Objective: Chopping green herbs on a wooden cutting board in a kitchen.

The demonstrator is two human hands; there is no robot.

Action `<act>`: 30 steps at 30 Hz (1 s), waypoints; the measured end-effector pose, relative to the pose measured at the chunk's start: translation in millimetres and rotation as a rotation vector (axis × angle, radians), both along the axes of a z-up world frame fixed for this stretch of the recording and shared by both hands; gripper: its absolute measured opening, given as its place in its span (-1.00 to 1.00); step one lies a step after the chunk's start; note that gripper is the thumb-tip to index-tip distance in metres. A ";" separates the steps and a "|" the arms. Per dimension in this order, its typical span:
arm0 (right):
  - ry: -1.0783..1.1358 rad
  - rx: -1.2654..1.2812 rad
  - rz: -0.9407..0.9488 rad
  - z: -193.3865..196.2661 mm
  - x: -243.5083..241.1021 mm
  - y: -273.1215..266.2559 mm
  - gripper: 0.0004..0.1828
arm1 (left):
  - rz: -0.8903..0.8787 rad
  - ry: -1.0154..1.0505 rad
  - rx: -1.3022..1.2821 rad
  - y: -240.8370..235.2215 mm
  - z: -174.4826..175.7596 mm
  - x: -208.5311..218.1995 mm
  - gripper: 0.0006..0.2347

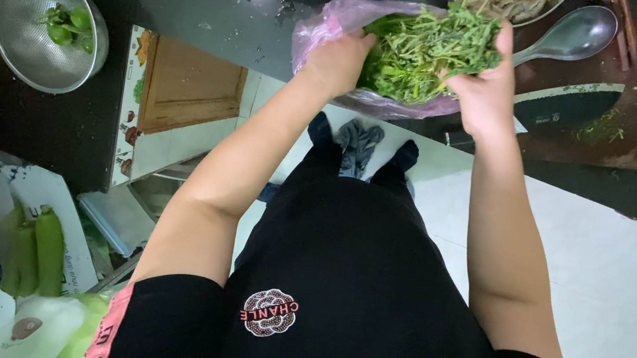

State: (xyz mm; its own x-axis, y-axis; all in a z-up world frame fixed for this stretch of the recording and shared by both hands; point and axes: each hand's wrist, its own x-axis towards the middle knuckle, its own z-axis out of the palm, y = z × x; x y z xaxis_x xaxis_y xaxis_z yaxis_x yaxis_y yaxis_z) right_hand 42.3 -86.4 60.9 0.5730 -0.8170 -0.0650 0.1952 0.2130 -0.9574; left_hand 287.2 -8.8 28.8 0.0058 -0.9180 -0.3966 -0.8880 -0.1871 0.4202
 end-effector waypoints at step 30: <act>-0.024 0.256 -0.279 66.6 -137.0 -35.6 -0.37 | 0.014 0.304 -0.556 24.6 91.6 5.9 -0.63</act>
State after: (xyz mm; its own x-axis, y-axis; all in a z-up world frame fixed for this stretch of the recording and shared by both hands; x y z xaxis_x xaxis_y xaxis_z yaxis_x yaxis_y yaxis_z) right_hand -94.7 -122.0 127.5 0.3343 -0.9009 -0.2767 0.3012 0.3803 -0.8744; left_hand 293.1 15.8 120.4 -0.0185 -0.9879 0.1542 -0.7126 0.1212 0.6910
